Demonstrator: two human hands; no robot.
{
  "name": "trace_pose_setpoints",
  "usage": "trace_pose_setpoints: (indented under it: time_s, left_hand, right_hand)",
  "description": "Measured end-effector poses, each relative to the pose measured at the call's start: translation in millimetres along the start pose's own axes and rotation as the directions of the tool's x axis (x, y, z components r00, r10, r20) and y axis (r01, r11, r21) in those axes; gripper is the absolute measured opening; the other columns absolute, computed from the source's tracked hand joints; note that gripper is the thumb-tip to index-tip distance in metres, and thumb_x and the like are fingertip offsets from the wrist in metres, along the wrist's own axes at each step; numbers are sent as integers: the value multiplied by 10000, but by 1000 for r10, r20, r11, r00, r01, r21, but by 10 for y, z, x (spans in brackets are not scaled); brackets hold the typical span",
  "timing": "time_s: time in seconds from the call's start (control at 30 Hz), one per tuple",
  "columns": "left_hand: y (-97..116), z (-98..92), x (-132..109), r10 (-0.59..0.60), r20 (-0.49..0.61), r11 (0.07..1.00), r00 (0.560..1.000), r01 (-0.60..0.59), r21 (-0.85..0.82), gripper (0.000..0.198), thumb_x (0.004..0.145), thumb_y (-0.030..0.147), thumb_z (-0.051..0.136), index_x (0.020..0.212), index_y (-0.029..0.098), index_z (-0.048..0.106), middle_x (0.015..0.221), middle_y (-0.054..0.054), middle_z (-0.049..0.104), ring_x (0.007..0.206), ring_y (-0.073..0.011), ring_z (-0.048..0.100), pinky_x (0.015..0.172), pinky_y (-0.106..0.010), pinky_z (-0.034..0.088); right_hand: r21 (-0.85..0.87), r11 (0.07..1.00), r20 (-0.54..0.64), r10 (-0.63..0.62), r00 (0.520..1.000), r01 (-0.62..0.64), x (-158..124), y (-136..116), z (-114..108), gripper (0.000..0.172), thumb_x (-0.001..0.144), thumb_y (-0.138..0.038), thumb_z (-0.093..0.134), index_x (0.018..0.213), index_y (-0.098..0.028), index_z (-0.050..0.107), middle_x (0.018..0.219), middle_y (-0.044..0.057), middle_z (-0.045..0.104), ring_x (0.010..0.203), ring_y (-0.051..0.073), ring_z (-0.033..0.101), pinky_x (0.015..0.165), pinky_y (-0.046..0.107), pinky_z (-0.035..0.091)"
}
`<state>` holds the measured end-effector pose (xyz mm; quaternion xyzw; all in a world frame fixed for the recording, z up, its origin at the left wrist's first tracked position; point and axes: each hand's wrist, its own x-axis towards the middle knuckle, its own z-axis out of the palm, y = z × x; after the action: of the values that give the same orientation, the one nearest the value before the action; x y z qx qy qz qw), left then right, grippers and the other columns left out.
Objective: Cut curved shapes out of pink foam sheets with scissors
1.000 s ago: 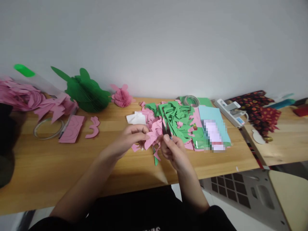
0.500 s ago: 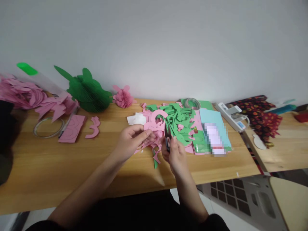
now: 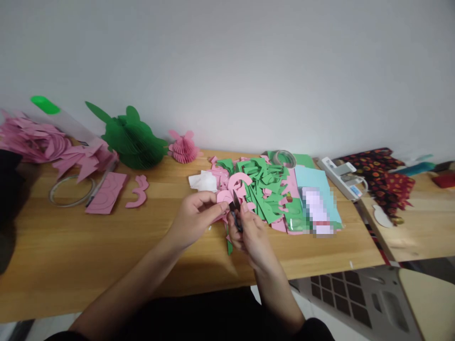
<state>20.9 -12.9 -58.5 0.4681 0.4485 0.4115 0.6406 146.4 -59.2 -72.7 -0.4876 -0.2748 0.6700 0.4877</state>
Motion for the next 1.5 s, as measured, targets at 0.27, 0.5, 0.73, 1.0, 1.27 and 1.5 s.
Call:
trace_pose_setpoints:
  time_s: [0.27, 0.5, 0.73, 1.0, 1.27, 1.5]
  left_hand:
    - [8, -21, -19, -8, 11, 1000, 1000, 8, 18, 138, 674, 233, 678, 564, 167, 626, 547, 15, 632, 541, -118, 582, 535, -227, 495]
    - [-1, -37, -17, 1, 11, 999, 1000, -1, 40, 155, 677, 239, 684, 558, 166, 615, 544, 12, 611, 538, -116, 552, 516, -225, 454]
    - [-15, -36, -12, -26, 14, 999, 1000, 26, 19, 157, 666, 248, 690, 562, 159, 613, 545, 15, 605, 542, -111, 542, 520, -220, 446]
    - [-35, -62, -6, -15, 34, 1000, 999, 16, -7, 174, 702, 243, 679, 563, 166, 608, 507, 23, 563, 486, -98, 484, 470, -217, 382]
    - [1, -114, -20, 14, 68, 1000, 998, -14, -9, 175, 685, 256, 702, 570, 162, 610, 559, 2, 609, 527, -112, 530, 501, -224, 417]
    - [-3, -159, -35, 27, 135, 999, 991, -30, 25, 161, 715, 273, 686, 609, 158, 648, 531, 6, 579, 517, -112, 524, 481, -218, 391]
  right_hand:
    - [-7, 1000, 12, -13, 1000, 13, -2, -1, 7, 586, 721, -756, 594, 607, -190, 492, 403, -114, 287, 330, 35, 147, 309, 181, 104]
    - [-33, 999, 12, -25, 1000, 26, -2, 6, 12, 571, 747, -734, 589, 593, -196, 477, 401, -112, 279, 326, 37, 152, 309, 186, 102]
    - [-65, 997, -7, -28, 1000, 27, 10, 30, -2, 578, 748, -745, 570, 590, -197, 477, 393, -105, 295, 328, 41, 163, 317, 194, 105]
    - [-108, 994, -8, -28, 1000, 27, 35, 19, -4, 578, 745, -736, 571, 580, -190, 481, 387, -101, 322, 317, 40, 188, 313, 192, 121]
    - [-124, 992, 29, -33, 999, 36, -12, -3, -6, 571, 746, -733, 579, 588, -192, 488, 381, -107, 302, 325, 43, 174, 318, 192, 127]
    - [-153, 986, 66, -57, 996, 67, -55, 14, -38, 556, 808, -701, 538, 601, -187, 498, 398, -102, 312, 328, 47, 193, 327, 193, 151]
